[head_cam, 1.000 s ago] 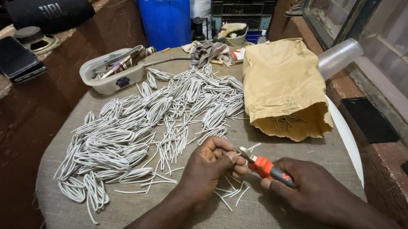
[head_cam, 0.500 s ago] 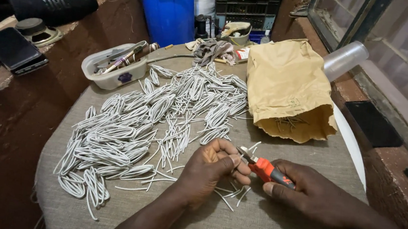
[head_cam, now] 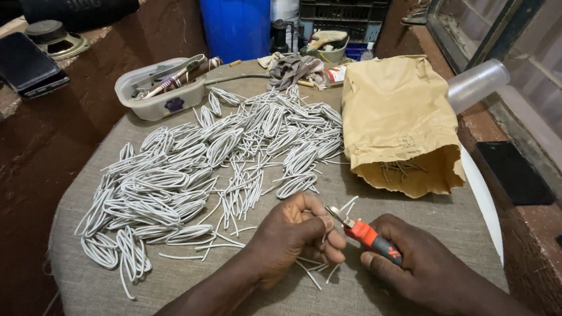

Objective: A person uses wire cutters to snip individual white wires from a large pile on a workbench.

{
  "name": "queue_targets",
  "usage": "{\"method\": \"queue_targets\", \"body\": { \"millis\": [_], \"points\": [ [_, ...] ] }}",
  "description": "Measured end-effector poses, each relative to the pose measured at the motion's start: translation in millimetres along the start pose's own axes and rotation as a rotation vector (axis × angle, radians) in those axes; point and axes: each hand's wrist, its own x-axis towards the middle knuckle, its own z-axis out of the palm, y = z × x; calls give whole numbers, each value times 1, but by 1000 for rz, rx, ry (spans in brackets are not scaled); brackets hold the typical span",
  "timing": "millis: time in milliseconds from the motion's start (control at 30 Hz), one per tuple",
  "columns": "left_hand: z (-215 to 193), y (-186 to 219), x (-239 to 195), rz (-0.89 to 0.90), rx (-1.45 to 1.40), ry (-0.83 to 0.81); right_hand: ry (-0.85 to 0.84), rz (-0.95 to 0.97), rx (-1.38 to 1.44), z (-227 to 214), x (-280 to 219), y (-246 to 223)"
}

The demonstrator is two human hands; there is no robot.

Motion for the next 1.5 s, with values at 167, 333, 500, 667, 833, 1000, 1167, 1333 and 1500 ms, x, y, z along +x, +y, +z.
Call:
{"method": "queue_targets", "body": {
  "millis": [167, 333, 500, 667, 833, 1000, 1167, 1333, 1500],
  "points": [
    [37, 34, -38, -140, 199, 82, 4, 229, -16, -9, 1, -18],
    [38, 17, -39, -12, 440, 102, -78, 264, -95, -8, 1, -11],
    [29, 10, -34, 224, 755, 33, 103, 120, -36, 10, 4, 0],
    [26, 0, -32, 331, 733, -12, 254, 280, -141, 30, 4, 11],
    [27, 6, -38, 279, 778, 17, 152, 351, -11, 4, 0, -21],
    [17, 15, -39, 518, 1227, -117, -161, 280, 109, -21, 5, -9],
    [43, 79, -65, 104, 1149, 77, -286, 237, -3, -22, 2, -7],
    [-79, 72, -17, 46, 1478, 480, -331, 246, -324, -15, -3, 8],
    [-75, 97, -27, -327, 1929, 570, -336, 302, -450, -15, 2, 0]
  ]
}}
